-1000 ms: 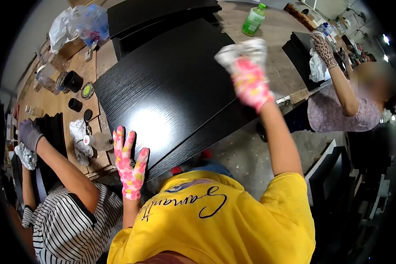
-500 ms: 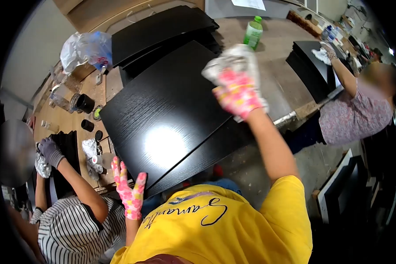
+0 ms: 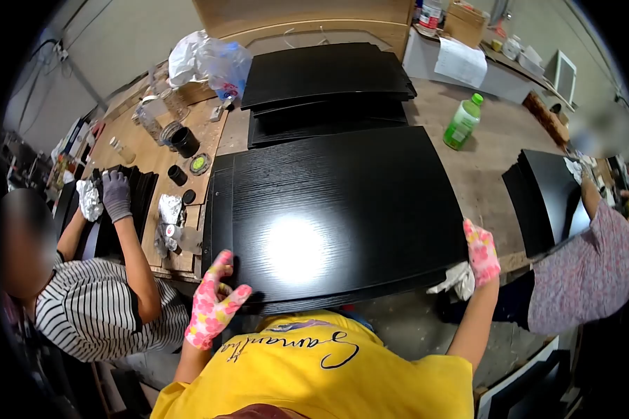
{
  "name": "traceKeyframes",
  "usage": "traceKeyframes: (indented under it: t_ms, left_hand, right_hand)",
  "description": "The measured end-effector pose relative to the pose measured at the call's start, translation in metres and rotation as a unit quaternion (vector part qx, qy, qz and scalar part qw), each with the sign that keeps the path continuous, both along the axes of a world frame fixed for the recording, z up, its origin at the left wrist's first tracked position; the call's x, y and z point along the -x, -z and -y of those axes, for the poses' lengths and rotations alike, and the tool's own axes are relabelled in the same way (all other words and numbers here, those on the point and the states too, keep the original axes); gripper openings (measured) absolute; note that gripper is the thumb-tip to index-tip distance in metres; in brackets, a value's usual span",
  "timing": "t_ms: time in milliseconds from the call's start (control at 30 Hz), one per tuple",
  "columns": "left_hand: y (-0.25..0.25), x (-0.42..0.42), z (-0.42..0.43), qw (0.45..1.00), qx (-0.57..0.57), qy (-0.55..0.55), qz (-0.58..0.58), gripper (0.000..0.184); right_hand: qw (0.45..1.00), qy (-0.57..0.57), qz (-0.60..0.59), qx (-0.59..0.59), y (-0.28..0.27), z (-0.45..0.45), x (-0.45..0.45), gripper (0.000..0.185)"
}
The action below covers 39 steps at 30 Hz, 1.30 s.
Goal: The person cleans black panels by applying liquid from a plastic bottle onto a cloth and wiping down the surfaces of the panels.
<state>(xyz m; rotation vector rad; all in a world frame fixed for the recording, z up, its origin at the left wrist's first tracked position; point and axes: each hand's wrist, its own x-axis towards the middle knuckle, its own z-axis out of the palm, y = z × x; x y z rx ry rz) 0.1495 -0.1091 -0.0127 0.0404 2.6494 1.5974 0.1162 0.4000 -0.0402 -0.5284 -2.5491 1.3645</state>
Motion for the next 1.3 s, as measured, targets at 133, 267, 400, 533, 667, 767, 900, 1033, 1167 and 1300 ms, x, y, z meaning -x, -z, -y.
traceKeyframes:
  t_ms: [133,267,400,533,667,767,900,1033,1167,1300]
  left_hand:
    - [-0.007,-0.009,0.003,0.958,-0.204,-0.085,0.184,0.073]
    - [-0.006,-0.006,0.002,0.929,-0.189,-0.025,0.319,0.040]
    - [-0.036,0.001,-0.030,0.902,-0.334,-0.067,0.266,0.033]
    - [-0.041,0.023,-0.024,0.949,-0.250,-0.039,0.189,0.049]
    - [-0.054,0.119,-0.018,0.969,-0.202,-0.070,0.123,0.067]
    - [-0.045,0.205,-0.016,0.959,-0.233,-0.143,0.073,0.063]
    - [0.009,0.279,0.007,0.926,-0.370,-0.072,-0.002,0.055]
    - [-0.018,0.211,-0.004,0.966,-0.256,-0.039,-0.018,0.057]
    - [-0.009,0.107,0.030,0.992,-0.099,-0.012,-0.083,0.044]
    - [0.022,0.030,0.082,0.955,0.078,-0.116,-0.263,0.032]
  right_hand:
    - [0.999,-0.030,0.028,0.024,-0.024,-0.012,-0.009,0.036]
    - [0.987,-0.044,0.005,0.153,-0.046,-0.009,-0.004,0.035]
    - [0.989,-0.060,-0.023,0.135,-0.046,-0.021,0.007,0.040]
    - [0.993,-0.087,-0.082,0.018,-0.027,-0.048,0.046,0.039]
    - [0.977,-0.120,-0.173,0.046,-0.025,-0.041,0.142,0.033]
    - [0.938,-0.120,-0.104,0.309,-0.019,-0.020,0.223,0.033]
    - [0.970,-0.088,-0.222,0.042,0.052,-0.045,0.319,0.045]
    - [0.962,0.049,-0.171,0.207,0.035,-0.025,0.301,0.050]
    - [0.980,0.090,-0.159,0.079,0.020,-0.026,0.250,0.047]
    - [0.938,-0.091,-0.203,-0.265,-0.001,0.052,0.200,0.046]
